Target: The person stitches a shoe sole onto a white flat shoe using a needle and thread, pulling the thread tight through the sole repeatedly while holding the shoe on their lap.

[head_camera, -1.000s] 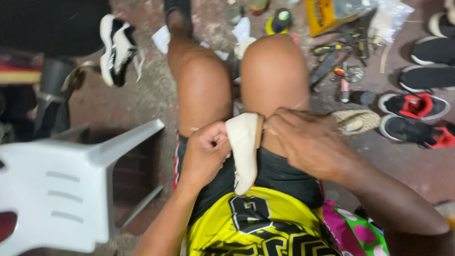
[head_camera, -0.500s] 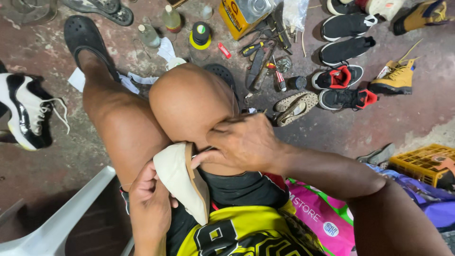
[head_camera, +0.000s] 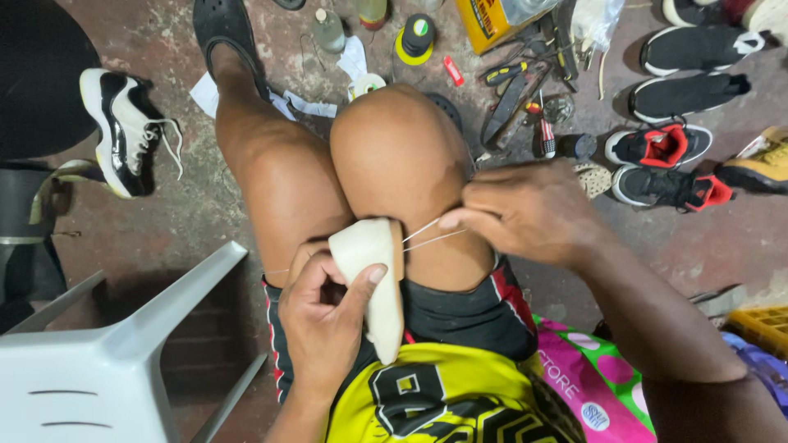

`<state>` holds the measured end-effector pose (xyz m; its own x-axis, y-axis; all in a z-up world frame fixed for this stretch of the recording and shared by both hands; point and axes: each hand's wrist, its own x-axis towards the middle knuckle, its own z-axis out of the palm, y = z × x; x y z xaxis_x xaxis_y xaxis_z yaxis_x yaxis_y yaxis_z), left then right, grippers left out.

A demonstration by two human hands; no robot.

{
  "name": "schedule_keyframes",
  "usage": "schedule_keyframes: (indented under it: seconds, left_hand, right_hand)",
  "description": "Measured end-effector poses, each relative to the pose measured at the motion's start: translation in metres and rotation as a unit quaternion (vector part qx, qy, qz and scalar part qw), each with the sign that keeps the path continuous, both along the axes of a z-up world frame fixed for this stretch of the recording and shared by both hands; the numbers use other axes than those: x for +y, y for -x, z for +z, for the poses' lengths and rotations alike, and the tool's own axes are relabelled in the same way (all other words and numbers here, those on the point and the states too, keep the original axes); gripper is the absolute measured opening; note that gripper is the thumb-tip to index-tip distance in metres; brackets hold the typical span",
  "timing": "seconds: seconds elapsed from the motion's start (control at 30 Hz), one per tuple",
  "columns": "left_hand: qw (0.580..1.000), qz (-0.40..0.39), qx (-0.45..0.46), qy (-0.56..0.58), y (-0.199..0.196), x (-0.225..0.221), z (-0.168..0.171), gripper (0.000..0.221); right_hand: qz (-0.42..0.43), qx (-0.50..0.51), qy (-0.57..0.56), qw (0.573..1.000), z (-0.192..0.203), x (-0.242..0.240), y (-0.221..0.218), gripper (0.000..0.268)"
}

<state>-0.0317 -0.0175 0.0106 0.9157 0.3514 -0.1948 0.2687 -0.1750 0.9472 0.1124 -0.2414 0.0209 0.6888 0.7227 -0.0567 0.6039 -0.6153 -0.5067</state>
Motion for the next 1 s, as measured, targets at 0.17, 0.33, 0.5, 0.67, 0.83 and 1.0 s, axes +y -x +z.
schedule_keyframes:
  seconds: [0.17, 0.33, 0.5, 0.67, 0.83, 1.0]
  left_hand:
    - [0.985, 0.037, 0.163, 0.041, 0.002, 0.007, 0.0, 0.019]
    - [0.994, 0.014, 0.103, 0.039, -0.002, 0.01, -0.001, 0.02]
    - [0.972, 0.002, 0.039, -0.233, 0.0, 0.008, 0.031, 0.034]
    - [0.928, -0.121, -0.148, -0.319, -0.01, -0.013, 0.048, 0.033]
    - [0.909, -0.21, -0.155, -0.326, -0.034, -0.028, 0.037, 0.019]
    - [0.958, -0.185, -0.134, -0.176, -0.02, -0.003, 0.028, 0.009]
  right_hand:
    - [-0.007, 0.03, -0.015, 0.999, -0.006, -0.017, 0.001, 0.045]
    - [-0.027, -0.03, 0.04, 0.998, -0.012, -0.04, -0.02, 0.049]
    - [-0.034, 0.033, 0.003, 0.999, -0.007, -0.036, -0.001, 0.049]
    - [-0.03, 0.102, -0.001, 0.994, 0.005, -0.024, 0.012, 0.048]
    - [-0.029, 0.072, -0.022, 0.997, 0.014, -0.018, 0.016, 0.046]
    - [0.066, 0.138, -0.155, 0.976, 0.002, -0.002, 0.036, 0.028]
